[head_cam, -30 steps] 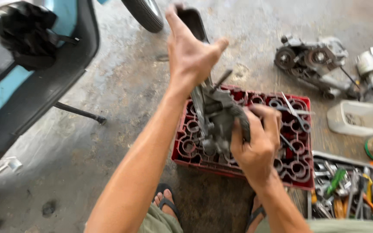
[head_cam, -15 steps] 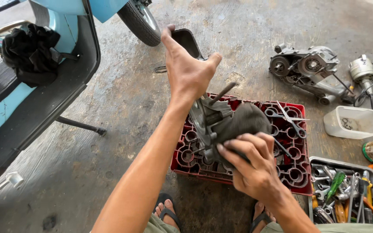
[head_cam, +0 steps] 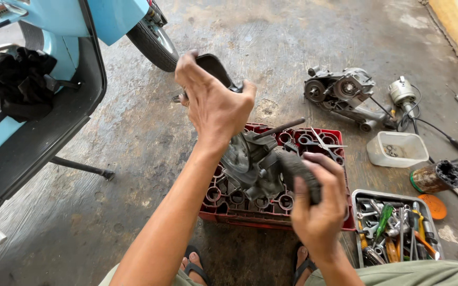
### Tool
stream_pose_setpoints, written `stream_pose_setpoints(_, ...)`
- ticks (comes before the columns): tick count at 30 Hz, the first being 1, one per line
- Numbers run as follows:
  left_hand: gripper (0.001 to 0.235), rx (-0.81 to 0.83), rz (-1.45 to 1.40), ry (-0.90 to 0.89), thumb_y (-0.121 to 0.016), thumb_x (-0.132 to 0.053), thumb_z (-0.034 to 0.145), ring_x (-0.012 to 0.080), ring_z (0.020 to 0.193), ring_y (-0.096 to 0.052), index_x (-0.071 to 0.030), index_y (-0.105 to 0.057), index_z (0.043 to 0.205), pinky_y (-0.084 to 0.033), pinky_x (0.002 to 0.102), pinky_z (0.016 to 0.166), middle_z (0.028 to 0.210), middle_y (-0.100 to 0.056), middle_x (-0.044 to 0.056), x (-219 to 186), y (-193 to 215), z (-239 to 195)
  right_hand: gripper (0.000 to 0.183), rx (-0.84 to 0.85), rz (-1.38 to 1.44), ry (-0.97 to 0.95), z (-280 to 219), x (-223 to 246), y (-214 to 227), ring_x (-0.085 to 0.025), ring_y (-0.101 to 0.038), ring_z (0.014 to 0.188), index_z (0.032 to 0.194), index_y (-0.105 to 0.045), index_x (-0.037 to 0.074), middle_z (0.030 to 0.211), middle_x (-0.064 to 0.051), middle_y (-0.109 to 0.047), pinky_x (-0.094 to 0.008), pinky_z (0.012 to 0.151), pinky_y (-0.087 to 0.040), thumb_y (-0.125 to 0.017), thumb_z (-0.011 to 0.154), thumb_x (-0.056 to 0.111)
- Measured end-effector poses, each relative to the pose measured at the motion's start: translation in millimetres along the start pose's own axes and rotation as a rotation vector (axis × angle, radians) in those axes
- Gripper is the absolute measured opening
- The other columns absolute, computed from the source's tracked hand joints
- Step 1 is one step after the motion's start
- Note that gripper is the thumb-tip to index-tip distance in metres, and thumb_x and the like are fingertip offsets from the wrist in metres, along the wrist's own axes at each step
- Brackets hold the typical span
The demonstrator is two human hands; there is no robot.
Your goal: The person scrubs a scooter engine casing with a wire brush and then uses a screwdriver to scrape residue from crevices. The person rotates the casing to access different areas while working over a red crate.
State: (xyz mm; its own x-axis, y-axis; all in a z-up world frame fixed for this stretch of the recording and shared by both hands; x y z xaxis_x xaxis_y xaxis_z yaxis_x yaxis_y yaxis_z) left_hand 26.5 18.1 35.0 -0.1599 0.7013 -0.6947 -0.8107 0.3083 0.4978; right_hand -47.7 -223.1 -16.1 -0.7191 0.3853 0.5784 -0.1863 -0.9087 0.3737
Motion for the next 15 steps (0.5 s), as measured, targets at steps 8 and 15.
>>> stream_pose_setpoints(8,0.084,0.003,0.205,-0.137,-0.075,-0.068,0.075,0.0249,0.111,-0.053,-0.015,-0.032,0.124,-0.051,0.051,0.090,0.125,-0.037,0.007,-9.1,26.7,-0.6,0.030,0.036,-0.040,0.143,2.9,-1.2,-24.2,-0.035,-0.057,0.122,0.119,-0.059,-0.002,0.130,-0.021,-0.057,-0.048,0.109,-0.048,-0.070,0.094,0.010)
stream_pose_setpoints(15,0.092,0.337,0.100,-0.461,-0.076,-0.082,0.062,0.0258,0.096,-0.065,-0.005,-0.064,0.110,-0.058,0.051,0.081,0.114,-0.059,0.010,3.2,52.1,17.7,0.019,0.040,0.044,-0.007,22.0,5.0,4.9,-0.028,-0.064,0.100,0.109,-0.064,-0.005,0.107,-0.018,-0.063,-0.038,0.094,-0.056,-0.068,0.093,0.006)
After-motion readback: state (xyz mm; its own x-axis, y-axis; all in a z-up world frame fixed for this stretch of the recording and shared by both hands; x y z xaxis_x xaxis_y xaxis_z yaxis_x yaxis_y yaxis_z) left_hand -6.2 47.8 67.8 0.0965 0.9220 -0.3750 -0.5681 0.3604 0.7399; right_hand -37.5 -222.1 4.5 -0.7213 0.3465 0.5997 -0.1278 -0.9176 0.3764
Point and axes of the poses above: each hand's wrist, its own z-axis towards the middle knuckle, its own y-axis out of the back of the hand, x = y × z, the point moved 6 cm from there along z, towards the middle knuckle
